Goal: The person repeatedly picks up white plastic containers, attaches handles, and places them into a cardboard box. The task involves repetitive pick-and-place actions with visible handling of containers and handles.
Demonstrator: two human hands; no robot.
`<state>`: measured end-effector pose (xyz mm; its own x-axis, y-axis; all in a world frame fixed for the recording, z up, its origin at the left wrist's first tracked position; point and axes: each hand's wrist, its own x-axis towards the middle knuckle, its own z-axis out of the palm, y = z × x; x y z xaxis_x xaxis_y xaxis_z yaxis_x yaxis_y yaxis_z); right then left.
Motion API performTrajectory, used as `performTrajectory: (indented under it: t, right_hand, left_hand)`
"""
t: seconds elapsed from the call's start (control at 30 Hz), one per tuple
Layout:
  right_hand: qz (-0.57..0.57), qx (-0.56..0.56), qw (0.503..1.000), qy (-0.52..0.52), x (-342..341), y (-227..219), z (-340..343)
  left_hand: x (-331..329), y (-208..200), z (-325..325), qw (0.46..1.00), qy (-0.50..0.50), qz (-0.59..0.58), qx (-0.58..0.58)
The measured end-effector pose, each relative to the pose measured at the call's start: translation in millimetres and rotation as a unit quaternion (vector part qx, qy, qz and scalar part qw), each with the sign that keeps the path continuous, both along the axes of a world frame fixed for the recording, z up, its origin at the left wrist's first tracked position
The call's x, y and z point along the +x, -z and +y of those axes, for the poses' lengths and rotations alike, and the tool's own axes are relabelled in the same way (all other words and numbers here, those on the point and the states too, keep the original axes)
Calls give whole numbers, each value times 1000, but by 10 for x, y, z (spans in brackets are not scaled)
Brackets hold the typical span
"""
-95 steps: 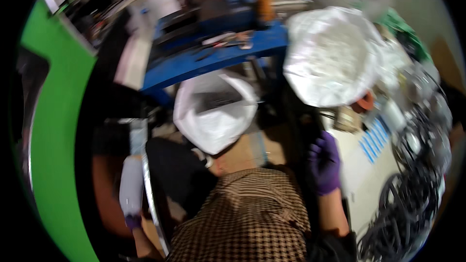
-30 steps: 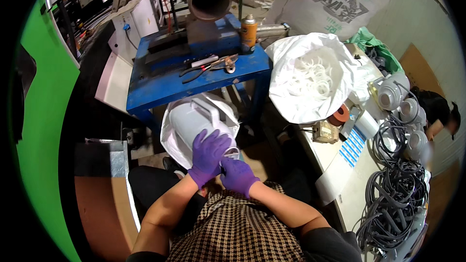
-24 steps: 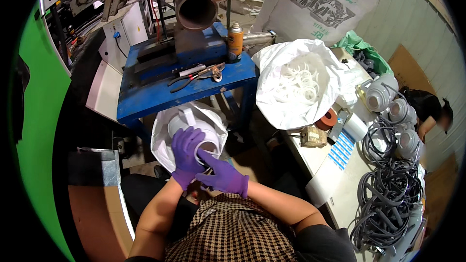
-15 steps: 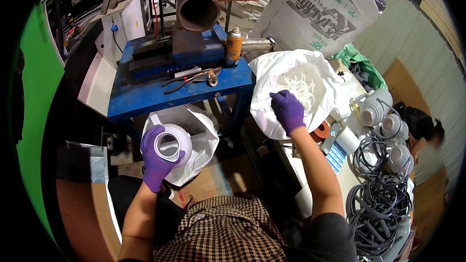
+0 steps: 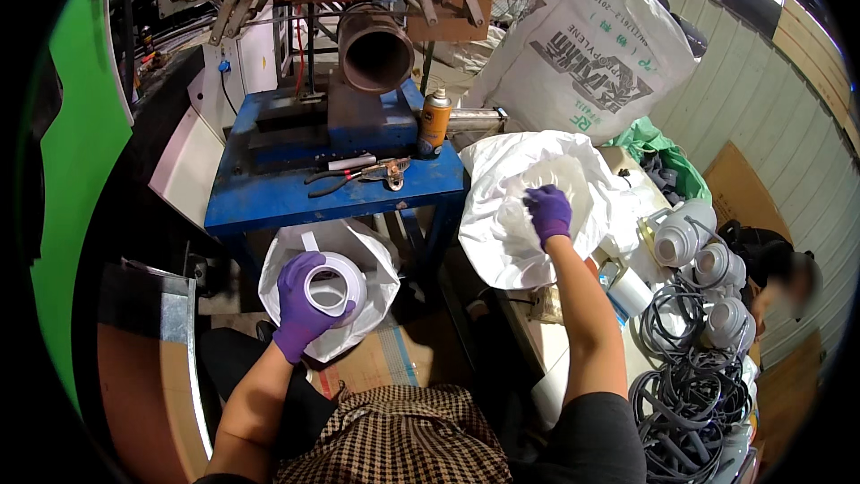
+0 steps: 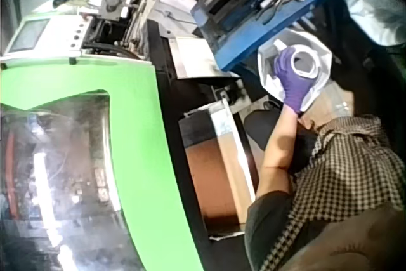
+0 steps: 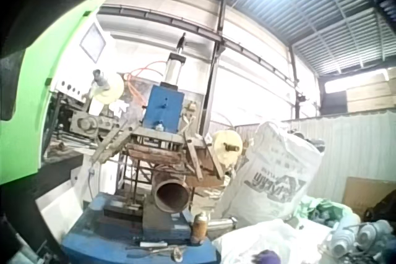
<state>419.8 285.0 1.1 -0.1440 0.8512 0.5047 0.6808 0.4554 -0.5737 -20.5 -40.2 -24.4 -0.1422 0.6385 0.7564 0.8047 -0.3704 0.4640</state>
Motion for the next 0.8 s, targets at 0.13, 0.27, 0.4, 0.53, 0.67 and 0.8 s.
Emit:
performTrajectory:
  t: [0.13,0.27,0.4,0.53,0.67,0.8]
  right_hand:
    - [-44,-87,985,139,584,-199,-55]
    - [108,-97,984,100,272,-662,-508]
    - [56,-88,990,89,353,-557,-531]
    - [283,-232,930,3,434,-430,-443]
    - [294,-252,918,-80,427,-256,-552]
    - [127,-248,961,6,234,-275,-852]
  left_hand:
    - [30,-24,-2,1000,-12,-2,-6]
    - [-16,-36,-10,1000,-25,3,-2]
    - [30,-36,12,1000,-19,-4,2]
    - [45,-68,-4,1000,-7,10,-3]
    - [49,-64,-30,1000,-9,-23,-1]
    - [1,-56,-58,1000,-1,-18,1]
